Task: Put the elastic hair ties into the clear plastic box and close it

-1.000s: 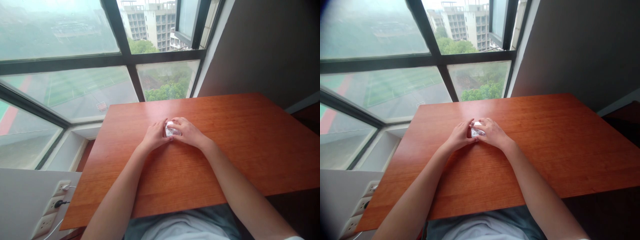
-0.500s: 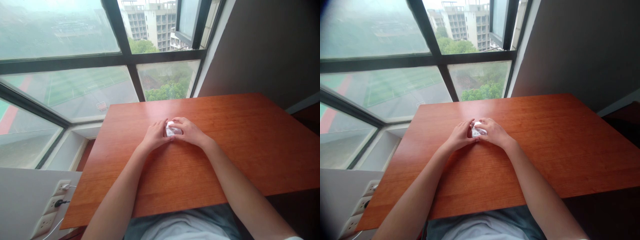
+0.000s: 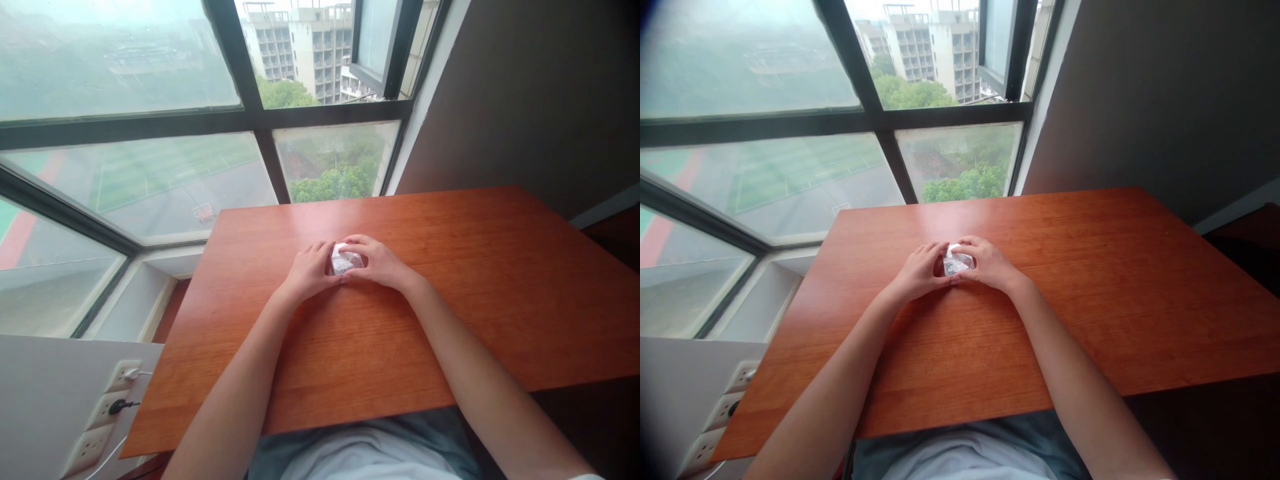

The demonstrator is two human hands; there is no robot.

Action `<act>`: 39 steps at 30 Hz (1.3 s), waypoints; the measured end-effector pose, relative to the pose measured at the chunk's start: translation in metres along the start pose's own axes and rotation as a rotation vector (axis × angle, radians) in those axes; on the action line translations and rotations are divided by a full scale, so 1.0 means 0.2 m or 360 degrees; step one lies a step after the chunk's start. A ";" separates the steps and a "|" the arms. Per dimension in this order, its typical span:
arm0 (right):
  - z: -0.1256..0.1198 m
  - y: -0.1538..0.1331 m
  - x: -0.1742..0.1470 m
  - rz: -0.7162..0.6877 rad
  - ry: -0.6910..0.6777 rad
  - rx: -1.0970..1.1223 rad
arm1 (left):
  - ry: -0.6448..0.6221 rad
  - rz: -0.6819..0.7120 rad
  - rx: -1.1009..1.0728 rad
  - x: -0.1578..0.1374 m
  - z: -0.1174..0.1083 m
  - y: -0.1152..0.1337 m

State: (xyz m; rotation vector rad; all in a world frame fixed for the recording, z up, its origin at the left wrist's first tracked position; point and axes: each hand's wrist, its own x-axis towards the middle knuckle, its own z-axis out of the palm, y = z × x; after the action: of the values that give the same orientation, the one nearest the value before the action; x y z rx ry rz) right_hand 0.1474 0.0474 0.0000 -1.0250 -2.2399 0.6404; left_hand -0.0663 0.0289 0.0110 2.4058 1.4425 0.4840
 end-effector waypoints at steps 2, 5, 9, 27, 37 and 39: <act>0.00 -0.01 0.00 0.0015 -0.0003 0.0025 | 0.0000 0.0006 0.0006 0.00 0.00 0.00; -0.01 -0.02 0.01 0.0031 0.0008 0.0098 | 0.0004 0.0002 0.0012 0.00 -0.01 0.01; 0.01 0.00 0.01 0.0176 0.0147 0.0128 | -0.0014 -0.0020 0.0022 -0.01 -0.01 0.01; 0.02 0.01 0.02 0.0399 0.0192 -0.0158 | 0.0047 0.0010 -0.0139 0.01 -0.01 -0.01; 0.01 -0.02 0.02 0.0377 0.0153 -0.0220 | 0.0027 0.0000 -0.0045 -0.01 -0.01 0.01; 0.00 -0.02 0.02 0.0372 0.0125 -0.0259 | 0.0030 0.0006 -0.0054 -0.01 -0.01 0.01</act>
State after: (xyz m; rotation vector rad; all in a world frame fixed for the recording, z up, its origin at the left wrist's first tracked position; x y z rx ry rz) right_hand 0.1429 0.0469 0.0038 -1.3838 -2.1495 0.5106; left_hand -0.0670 0.0274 0.0139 2.3843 1.4262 0.5288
